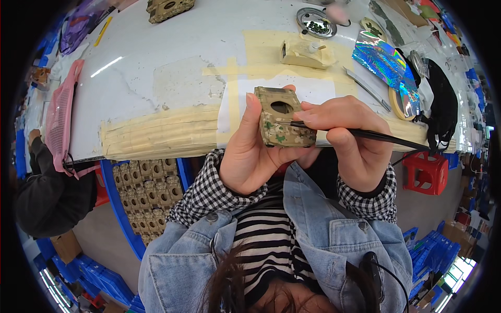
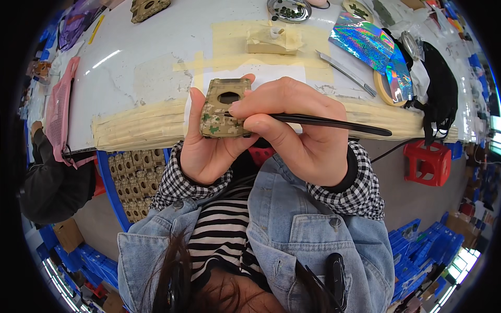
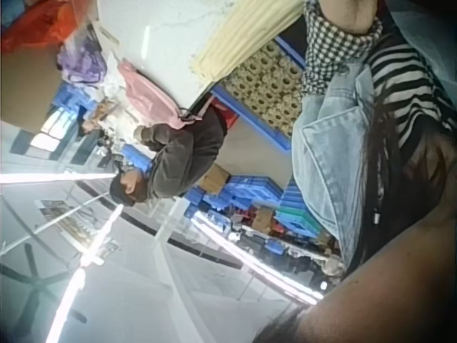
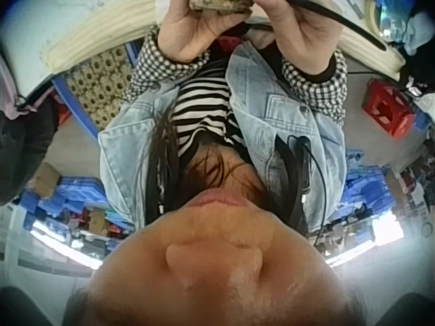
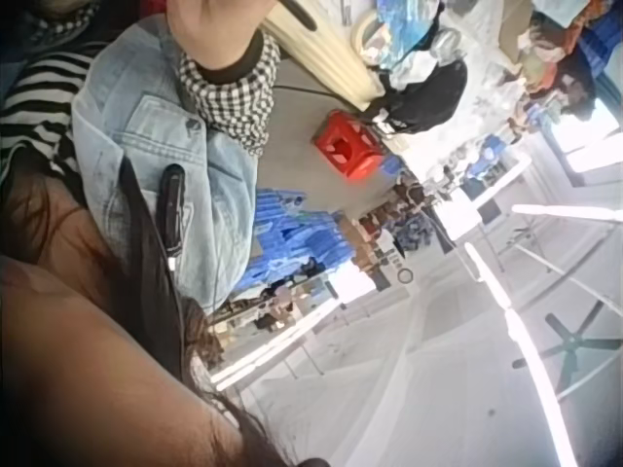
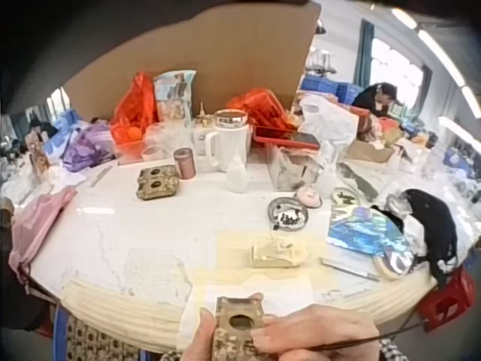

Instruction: Detallando una pieza de un tanque de juguete con un pincel y pinzas.

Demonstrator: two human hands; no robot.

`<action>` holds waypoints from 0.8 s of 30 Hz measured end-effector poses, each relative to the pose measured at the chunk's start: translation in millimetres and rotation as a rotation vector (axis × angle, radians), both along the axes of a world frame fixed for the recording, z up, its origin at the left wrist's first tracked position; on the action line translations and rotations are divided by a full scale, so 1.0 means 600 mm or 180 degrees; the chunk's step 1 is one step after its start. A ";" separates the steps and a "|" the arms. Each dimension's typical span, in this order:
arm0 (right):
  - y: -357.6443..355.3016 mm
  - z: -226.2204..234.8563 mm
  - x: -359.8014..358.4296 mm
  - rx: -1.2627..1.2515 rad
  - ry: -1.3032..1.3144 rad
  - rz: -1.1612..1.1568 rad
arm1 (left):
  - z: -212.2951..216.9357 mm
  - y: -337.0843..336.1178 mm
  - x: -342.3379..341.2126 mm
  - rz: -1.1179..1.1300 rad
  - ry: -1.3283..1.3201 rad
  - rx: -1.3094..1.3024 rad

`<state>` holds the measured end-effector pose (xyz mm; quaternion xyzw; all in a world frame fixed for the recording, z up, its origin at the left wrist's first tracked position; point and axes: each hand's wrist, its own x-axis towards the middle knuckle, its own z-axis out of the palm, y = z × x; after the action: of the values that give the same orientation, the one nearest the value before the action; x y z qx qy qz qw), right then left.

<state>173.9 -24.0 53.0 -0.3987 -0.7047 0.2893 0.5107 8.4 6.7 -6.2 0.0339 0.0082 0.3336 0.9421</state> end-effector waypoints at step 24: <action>0.002 0.003 -0.001 -0.0018 -0.0091 0.0001 | 0.003 -0.001 -0.001 -0.0026 0.0086 -0.0054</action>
<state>173.3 -22.8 54.9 -0.4041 -0.7111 0.2856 0.4995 7.7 6.4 -4.6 0.0304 0.0236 0.3292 0.9435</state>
